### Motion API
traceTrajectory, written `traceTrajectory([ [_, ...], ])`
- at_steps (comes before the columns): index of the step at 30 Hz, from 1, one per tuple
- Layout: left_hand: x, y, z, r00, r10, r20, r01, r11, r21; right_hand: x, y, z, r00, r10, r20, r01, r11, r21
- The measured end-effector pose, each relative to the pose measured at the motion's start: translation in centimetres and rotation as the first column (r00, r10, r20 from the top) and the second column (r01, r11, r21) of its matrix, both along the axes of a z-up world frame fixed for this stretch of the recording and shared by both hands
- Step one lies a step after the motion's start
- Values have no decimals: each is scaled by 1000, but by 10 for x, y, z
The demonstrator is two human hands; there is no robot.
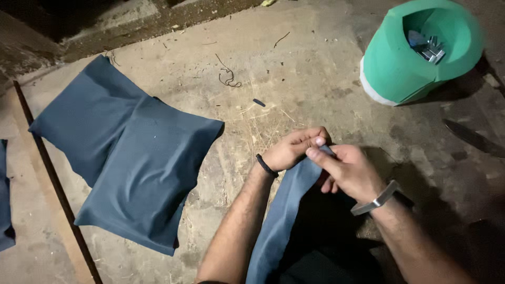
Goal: The person staples dark blue fabric onto square wooden boards using a pneumatic staple gun. They smooth and fold the fabric edges, then secure them around the perimeter of each board. The process is repeated for multiple boards.
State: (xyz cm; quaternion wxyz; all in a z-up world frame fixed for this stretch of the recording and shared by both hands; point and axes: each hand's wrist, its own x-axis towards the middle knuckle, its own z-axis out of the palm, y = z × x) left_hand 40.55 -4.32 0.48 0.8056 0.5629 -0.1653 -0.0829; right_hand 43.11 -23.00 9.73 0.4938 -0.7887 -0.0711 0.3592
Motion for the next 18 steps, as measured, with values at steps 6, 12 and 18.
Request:
traceTrajectory([
  [6,-1,2,0,999,-31,-43,28,997,-78,-23,0,-6,953,-224,-205,268,937,223],
  [12,-11,21,13,982,140,-127,-140,990,10,-25,12,-72,832,-257,-491,441,844,306],
  [18,-51,61,14,794,394,-463,-79,822,563,-23,70,-150,922,-38,-386,300,702,646],
])
